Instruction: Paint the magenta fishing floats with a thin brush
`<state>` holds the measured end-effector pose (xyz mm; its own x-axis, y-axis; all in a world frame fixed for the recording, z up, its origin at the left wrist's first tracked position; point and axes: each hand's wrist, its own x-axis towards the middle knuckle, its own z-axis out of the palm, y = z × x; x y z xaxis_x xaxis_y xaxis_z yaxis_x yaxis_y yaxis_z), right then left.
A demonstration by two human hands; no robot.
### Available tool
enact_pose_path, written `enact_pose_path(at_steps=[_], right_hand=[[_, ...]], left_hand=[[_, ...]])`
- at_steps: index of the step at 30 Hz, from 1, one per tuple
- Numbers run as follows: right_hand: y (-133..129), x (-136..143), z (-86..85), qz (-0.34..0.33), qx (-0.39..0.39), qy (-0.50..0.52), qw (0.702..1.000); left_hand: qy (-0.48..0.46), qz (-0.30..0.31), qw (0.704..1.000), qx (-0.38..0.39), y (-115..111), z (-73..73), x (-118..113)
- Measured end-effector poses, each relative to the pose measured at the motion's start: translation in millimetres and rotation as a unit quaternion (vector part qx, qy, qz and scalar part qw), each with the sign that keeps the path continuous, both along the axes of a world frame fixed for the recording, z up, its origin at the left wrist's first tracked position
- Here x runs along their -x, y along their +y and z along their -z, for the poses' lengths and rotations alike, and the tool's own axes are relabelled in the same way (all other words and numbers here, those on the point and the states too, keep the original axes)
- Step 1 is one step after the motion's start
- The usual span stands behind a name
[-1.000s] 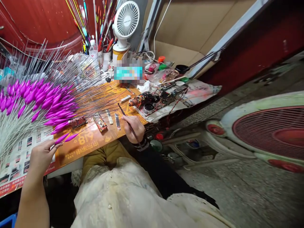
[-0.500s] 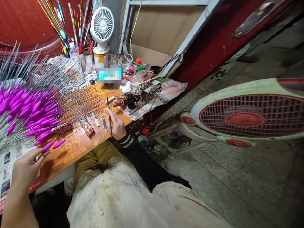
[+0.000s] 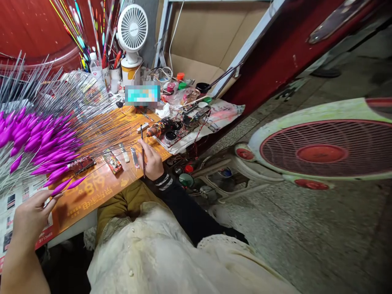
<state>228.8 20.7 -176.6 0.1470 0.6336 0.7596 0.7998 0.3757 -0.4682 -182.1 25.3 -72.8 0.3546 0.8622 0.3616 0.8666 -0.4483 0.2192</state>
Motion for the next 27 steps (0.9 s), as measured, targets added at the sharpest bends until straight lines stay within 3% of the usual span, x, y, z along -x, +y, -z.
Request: enact_pose_path(at_steps=[7, 12, 14, 19, 23, 27], right_hand=[[-3.0, -0.3, -2.0, -0.001, -0.008, 0.022, 1.0], [-27.4, 14.4, 2.5, 0.013, -0.091, 0.084, 0.992], [-41.3, 26.8, 5.1, -0.025, -0.124, 0.084, 0.988], [-62.4, 73.9, 15.5, -0.227, -0.143, -0.018, 0.963], [-63.5, 106.0, 27.2, -0.249, -0.115, -0.029, 0.961], [-64.2, 114.9, 34.4, -0.241, -0.101, -0.046, 0.964]], left_hand=[[0.02, -0.007, 0.999, 0.025, 2.1, 2.5, -11.1], [0.008, -0.019, 0.996, 0.088, -3.7, 1.9, -21.2], [0.0, -0.022, 0.994, 0.105, -6.2, 0.3, -24.2], [-0.011, -0.021, 0.993, 0.118, -9.1, -0.9, -26.8], [-0.012, -0.014, 0.994, 0.111, -10.1, -0.6, -26.5], [-0.01, -0.015, 0.994, 0.11, -12.1, -1.3, -26.4]])
